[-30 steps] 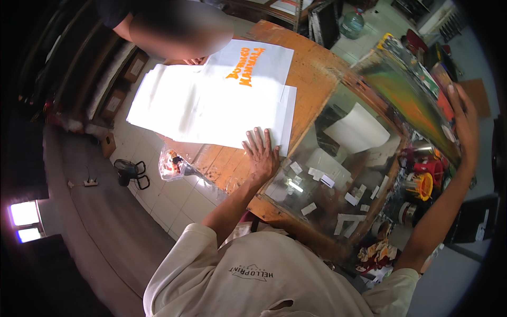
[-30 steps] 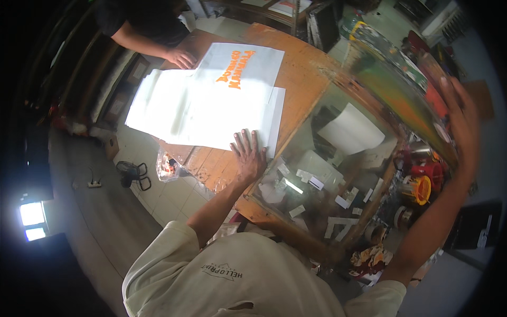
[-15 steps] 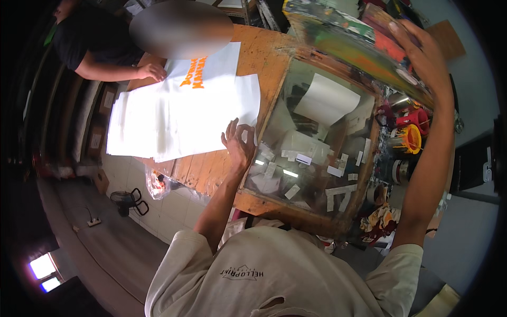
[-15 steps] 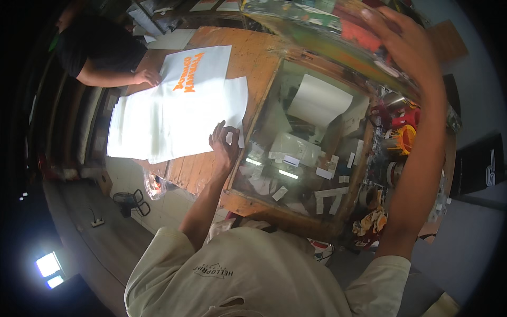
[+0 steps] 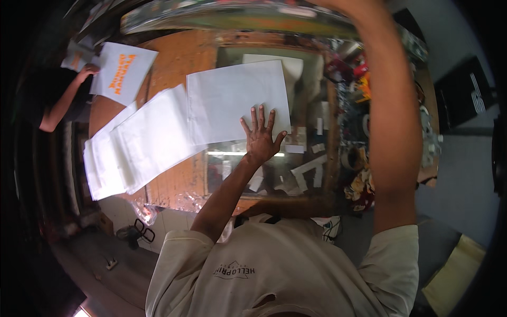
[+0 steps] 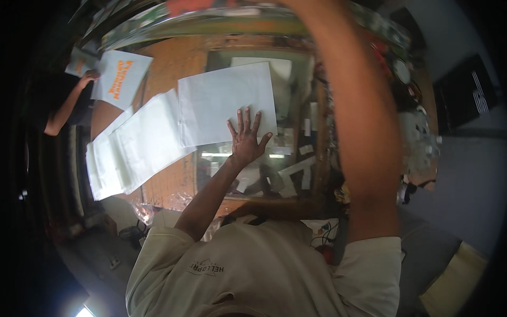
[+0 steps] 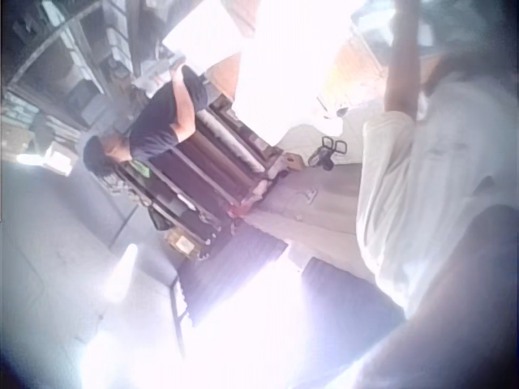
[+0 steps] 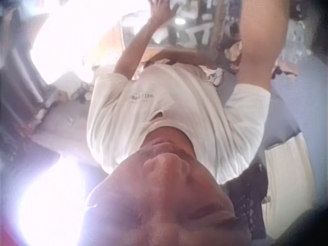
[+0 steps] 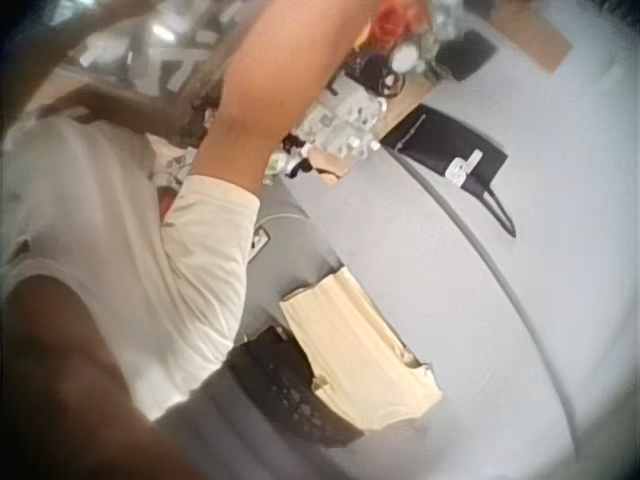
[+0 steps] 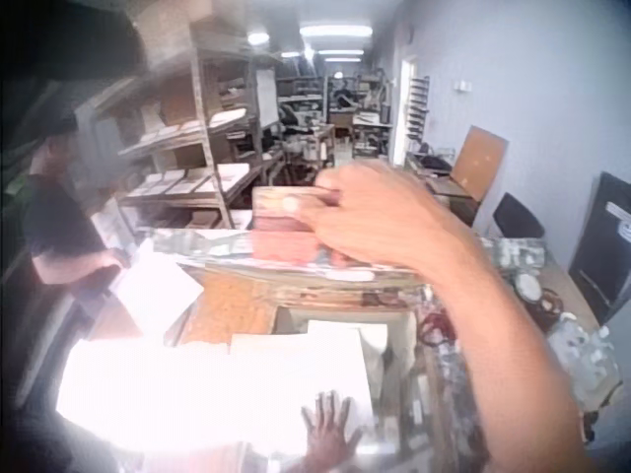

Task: The person performs screen printing on white bags by placing a bag under a screen, lowering the screen, and using a squeegee to spread orange ink before lifting the screen and setting the printed bag aside.

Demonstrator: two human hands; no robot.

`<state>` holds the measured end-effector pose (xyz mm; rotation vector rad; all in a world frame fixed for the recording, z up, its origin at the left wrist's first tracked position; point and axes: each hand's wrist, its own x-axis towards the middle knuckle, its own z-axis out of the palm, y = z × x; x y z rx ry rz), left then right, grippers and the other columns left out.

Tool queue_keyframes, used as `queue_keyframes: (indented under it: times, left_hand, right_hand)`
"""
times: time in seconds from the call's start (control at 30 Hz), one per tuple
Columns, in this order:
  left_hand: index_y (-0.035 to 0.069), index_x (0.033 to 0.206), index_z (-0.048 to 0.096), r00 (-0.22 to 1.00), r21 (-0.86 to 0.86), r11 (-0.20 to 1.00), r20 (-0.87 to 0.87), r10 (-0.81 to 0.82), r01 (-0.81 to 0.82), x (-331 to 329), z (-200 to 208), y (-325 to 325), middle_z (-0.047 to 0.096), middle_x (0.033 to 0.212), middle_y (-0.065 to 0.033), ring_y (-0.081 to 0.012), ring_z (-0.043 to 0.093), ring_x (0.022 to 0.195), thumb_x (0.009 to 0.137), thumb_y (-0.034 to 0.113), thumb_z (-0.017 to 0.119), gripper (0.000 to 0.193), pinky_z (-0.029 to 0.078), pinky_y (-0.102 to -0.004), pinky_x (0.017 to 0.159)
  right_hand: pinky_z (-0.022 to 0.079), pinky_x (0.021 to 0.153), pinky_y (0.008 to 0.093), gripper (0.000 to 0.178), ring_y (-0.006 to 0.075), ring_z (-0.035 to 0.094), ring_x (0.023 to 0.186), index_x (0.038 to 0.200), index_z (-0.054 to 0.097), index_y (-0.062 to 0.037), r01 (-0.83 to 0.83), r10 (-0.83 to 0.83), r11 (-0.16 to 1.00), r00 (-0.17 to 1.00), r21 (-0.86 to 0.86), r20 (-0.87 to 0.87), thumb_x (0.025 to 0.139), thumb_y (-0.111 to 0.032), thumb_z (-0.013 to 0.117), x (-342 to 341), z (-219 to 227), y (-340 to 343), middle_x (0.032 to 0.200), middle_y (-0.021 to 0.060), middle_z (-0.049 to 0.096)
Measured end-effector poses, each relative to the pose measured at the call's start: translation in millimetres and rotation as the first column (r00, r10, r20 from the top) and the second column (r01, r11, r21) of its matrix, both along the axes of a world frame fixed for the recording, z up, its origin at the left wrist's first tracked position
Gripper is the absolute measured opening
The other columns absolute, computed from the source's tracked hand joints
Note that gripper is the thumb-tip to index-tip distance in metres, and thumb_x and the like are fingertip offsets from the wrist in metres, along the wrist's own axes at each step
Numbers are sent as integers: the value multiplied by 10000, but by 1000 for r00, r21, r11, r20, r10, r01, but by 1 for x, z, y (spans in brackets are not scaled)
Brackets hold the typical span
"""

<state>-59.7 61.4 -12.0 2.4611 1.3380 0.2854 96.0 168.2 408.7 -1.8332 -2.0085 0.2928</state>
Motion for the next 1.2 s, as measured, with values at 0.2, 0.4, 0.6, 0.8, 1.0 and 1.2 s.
queue_keyframes:
  times: [0.2, 0.4, 0.6, 0.8, 1.0, 1.2]
  left_hand:
    - [130, 1635, 277, 989, -81, 990, -80, -125, 119, 60, 4, -31, 79, 1707, -244, -419, 4, 1593, 1013, 565, 525, 799, 40, -759, 1181]
    - [119, 1629, 279, 984, -110, 981, -65, -166, 158, 50, 11, -52, 89, 1702, -249, -423, 17, 1591, 996, 544, 567, 815, 31, -770, 1172]
    - [187, 1604, 365, 954, -89, 950, 8, -299, 298, 51, 12, -56, 115, 1709, -205, -395, 27, 1596, 909, 625, 649, 869, 31, -759, 1184]
    - [207, 1610, 355, 943, -49, 942, 0, -332, 332, 62, 7, -58, 123, 1706, -203, -390, 39, 1596, 889, 651, 657, 899, 46, -786, 1164]
    - [139, 1573, 420, 938, -1, 938, 4, -347, 347, 66, 4, -63, 145, 1694, -243, -411, 54, 1589, 903, 669, 615, 877, 122, -813, 1128]
    - [116, 1578, 405, 937, -9, 937, 3, -348, 348, 72, 3, -66, 148, 1690, -251, -413, 64, 1587, 910, 662, 609, 887, 123, -816, 1127]
  right_hand:
    - [583, 722, 411, 315, 144, 654, 654, 930, 778, -23, -137, 139, 990, 980, -24, 140, 985, -235, 551, 21, 0, 11, 852, 151, 761]
    - [584, 722, 400, 292, 170, 658, 670, 980, 788, -16, -129, 85, 970, 974, 205, 212, 961, -194, 557, 23, -11, 3, 896, 172, 762]
    - [585, 718, 393, 288, 173, 666, 685, 995, 789, -19, -145, 101, 969, 972, 201, 213, 962, -185, 556, 24, -12, -2, 907, 166, 764]
    - [587, 713, 387, 285, 176, 673, 699, 1010, 790, -23, -149, 109, 972, 971, 182, 214, 963, -176, 554, 26, -14, -3, 918, 160, 767]
    - [588, 709, 380, 284, 178, 681, 713, 1024, 791, -26, -150, 112, 975, 969, 163, 219, 963, -167, 553, 28, -14, -1, 929, 154, 770]
    - [589, 704, 374, 284, 181, 688, 728, 1039, 793, -29, -148, 115, 979, 968, 140, 221, 964, -158, 551, 28, -14, 0, 941, 147, 773]
